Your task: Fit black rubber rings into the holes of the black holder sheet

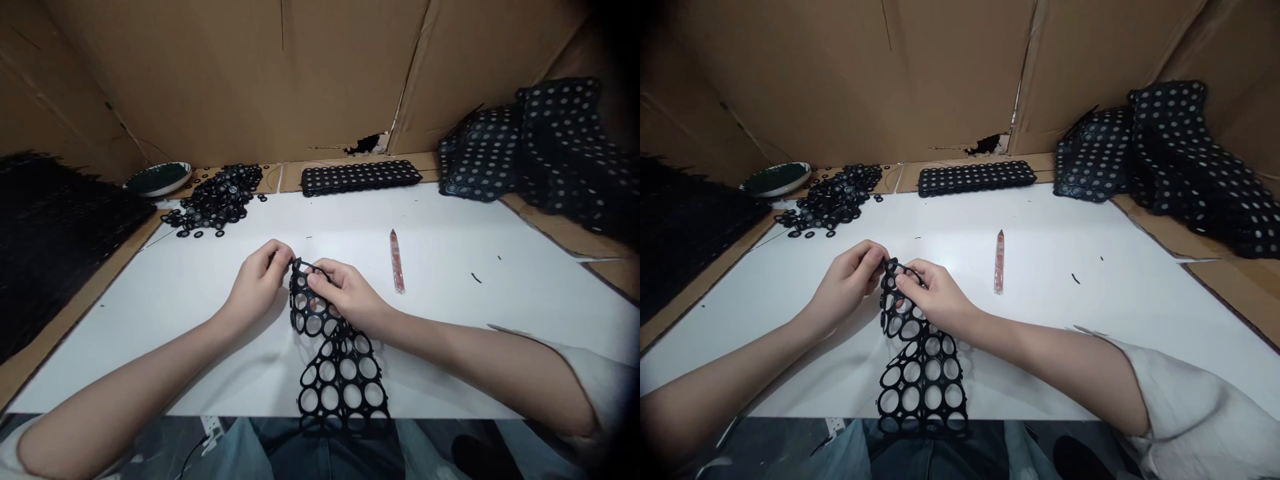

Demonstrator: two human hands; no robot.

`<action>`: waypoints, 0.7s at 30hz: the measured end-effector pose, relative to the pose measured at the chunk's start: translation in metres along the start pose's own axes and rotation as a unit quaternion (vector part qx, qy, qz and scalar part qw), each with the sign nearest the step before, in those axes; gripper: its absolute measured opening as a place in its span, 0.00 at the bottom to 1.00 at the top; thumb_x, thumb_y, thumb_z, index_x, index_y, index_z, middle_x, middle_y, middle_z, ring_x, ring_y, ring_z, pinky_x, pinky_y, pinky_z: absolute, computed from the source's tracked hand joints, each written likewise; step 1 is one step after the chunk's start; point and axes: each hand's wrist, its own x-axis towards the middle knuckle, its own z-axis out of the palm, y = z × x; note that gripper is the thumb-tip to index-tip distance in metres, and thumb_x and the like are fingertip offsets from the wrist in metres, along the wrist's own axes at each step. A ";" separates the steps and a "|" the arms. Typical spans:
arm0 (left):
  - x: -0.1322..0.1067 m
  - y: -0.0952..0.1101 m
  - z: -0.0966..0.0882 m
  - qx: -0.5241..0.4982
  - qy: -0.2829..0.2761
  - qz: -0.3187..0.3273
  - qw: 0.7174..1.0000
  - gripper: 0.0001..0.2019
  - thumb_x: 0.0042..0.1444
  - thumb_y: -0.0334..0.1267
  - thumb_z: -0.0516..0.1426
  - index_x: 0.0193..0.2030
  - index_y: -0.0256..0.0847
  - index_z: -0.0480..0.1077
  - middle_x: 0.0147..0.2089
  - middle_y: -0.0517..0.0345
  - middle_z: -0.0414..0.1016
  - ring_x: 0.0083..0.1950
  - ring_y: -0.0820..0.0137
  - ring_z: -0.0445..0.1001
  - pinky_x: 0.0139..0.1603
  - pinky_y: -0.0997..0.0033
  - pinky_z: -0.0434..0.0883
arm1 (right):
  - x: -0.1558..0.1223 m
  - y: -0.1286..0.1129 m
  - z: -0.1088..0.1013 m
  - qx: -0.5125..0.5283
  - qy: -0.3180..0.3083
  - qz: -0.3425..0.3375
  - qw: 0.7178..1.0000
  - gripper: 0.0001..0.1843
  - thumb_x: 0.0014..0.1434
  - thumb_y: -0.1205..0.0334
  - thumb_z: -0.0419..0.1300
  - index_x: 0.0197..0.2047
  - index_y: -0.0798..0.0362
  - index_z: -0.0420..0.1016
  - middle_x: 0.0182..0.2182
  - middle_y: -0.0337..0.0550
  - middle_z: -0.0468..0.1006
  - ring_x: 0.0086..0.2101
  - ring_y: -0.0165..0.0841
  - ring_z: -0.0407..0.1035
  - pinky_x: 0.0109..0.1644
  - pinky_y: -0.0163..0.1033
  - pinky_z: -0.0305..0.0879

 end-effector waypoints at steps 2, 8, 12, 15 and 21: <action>0.005 -0.003 -0.007 -0.058 0.050 -0.024 0.997 0.13 0.58 0.46 0.43 0.32 0.40 0.61 0.21 0.65 0.56 0.20 0.77 0.55 0.19 0.77 0.54 | -0.001 0.002 -0.001 -0.009 0.017 0.001 1.000 0.11 0.56 0.54 0.52 0.33 0.53 0.62 0.21 0.33 0.62 0.21 0.24 0.60 0.24 0.32 0.55; -0.002 0.005 -0.007 0.098 0.083 0.053 0.990 0.10 0.57 0.42 0.46 0.29 0.40 0.62 0.23 0.63 0.61 0.24 0.76 0.59 0.26 0.76 0.58 | -0.002 0.003 -0.002 -0.043 0.053 -0.016 0.998 0.11 0.54 0.54 0.54 0.32 0.54 0.62 0.20 0.33 0.60 0.22 0.25 0.58 0.27 0.32 0.55; -0.016 0.013 0.009 0.151 -0.045 0.072 0.985 0.12 0.59 0.41 0.43 0.30 0.41 0.62 0.26 0.62 0.65 0.28 0.74 0.63 0.30 0.74 0.59 | -0.001 0.002 0.000 -0.050 0.037 -0.029 0.998 0.10 0.54 0.55 0.55 0.31 0.54 0.63 0.22 0.33 0.59 0.22 0.24 0.54 0.26 0.32 0.54; -0.020 0.012 0.012 0.130 -0.080 0.064 0.986 0.15 0.61 0.42 0.39 0.33 0.41 0.62 0.29 0.61 0.67 0.29 0.74 0.64 0.30 0.73 0.60 | -0.002 0.003 0.000 -0.048 0.028 -0.024 0.998 0.10 0.55 0.55 0.53 0.33 0.54 0.64 0.22 0.34 0.59 0.22 0.24 0.54 0.26 0.32 0.54; -0.020 0.008 0.012 0.083 -0.118 0.059 0.988 0.12 0.57 0.47 0.46 0.38 0.41 0.61 0.31 0.61 0.68 0.30 0.73 0.65 0.30 0.74 0.61 | -0.004 0.002 -0.002 -0.007 0.016 -0.025 1.000 0.09 0.57 0.56 0.51 0.32 0.53 0.61 0.23 0.33 0.60 0.24 0.24 0.56 0.28 0.32 0.56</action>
